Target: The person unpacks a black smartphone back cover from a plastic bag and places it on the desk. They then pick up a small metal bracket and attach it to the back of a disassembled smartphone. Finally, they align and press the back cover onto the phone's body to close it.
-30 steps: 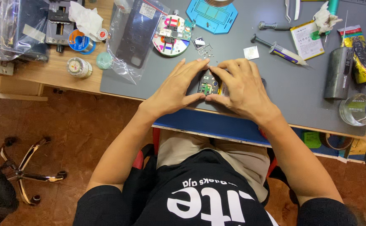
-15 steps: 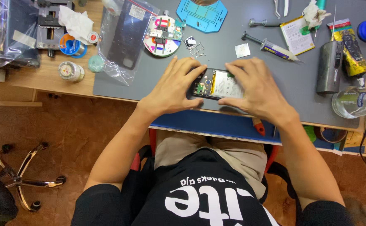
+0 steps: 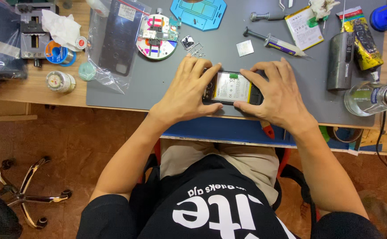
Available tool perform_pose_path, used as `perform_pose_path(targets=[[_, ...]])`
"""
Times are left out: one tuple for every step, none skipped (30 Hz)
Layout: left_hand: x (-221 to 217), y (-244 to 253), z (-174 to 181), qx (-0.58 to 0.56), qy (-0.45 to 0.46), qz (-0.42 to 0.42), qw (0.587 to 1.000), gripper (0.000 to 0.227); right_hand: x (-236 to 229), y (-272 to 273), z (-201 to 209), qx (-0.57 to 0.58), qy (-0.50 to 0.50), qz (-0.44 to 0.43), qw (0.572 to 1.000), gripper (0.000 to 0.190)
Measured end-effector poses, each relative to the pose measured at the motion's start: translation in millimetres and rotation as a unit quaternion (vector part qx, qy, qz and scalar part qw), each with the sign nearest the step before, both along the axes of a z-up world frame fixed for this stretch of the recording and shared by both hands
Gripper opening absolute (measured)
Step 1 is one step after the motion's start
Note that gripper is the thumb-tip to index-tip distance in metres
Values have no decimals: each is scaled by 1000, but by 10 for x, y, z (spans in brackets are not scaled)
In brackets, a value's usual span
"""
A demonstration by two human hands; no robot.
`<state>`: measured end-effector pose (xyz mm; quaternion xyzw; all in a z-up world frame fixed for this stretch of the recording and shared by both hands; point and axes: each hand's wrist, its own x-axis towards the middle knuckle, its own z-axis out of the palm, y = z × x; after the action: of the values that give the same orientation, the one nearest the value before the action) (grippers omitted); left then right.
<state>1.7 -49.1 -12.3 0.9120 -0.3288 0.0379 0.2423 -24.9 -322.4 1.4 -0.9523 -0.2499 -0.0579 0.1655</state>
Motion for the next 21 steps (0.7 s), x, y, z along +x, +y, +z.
perform_pose_path(targets=[[12,-13,-25,1,0,-2,1000,91,-4,3,-18,1,0,-2,1000,75],[35,-29,-49,-19,-13,-7,1000,81,-2,3,-35,0,-10,0,1000,75],[59,-44,-73,-39,-26,-12,999,72,0,5,-52,0,-19,2,1000,74],[75,-44,-61,-39,-25,-14,999,72,5,-8,-51,0,-19,1,1000,74],[89,-42,-51,-40,-42,-16,998,70,10,-18,-51,15,-14,7,1000,78],[101,-36,-42,-42,-58,-17,997,68,19,-25,-51,29,-9,15,999,81],[104,-50,-63,-42,-58,-17,997,68,16,-19,-72,29,-9,15,999,81],[106,-61,-81,-35,-80,-13,996,69,18,-9,-91,29,-21,14,999,81],[109,-71,-98,-29,-102,-9,994,71,20,0,-109,29,-33,13,999,80],[108,-70,-106,-28,-102,-10,994,71,26,6,-121,30,-33,13,999,80],[108,-69,-115,-30,-112,-9,993,71,34,11,-134,33,-41,16,998,78],[101,-71,-127,-32,-120,-9,992,71,34,14,-149,36,-48,18,998,76],[101,-59,-72,-32,-119,-9,992,71,40,18,-144,37,-47,17,998,76],[86,-50,-23,-35,-105,-19,994,70,29,20,-143,29,-52,15,998,73],[70,-39,25,-37,-91,-28,995,70,17,23,-142,22,-56,12,998,70],[68,-48,8,-38,-90,-28,995,70,11,38,-115,21,-55,12,998,70],[66,-56,-5,-40,-76,-28,996,67,7,55,-85,23,-47,6,999,69],[72,-55,-14,-41,-63,-28,997,64,14,79,-54,25,-39,1,999,69],[80,-67,-31,-41,-62,-27,997,64,24,96,-49,25,-39,2,999,69],[75,-84,-57,-33,-62,-21,997,65,16,109,-50,36,-23,-7,999,72],[68,-102,-83,-25,-63,-15,998,66,7,120,-51,46,-7,-16,999,74]])
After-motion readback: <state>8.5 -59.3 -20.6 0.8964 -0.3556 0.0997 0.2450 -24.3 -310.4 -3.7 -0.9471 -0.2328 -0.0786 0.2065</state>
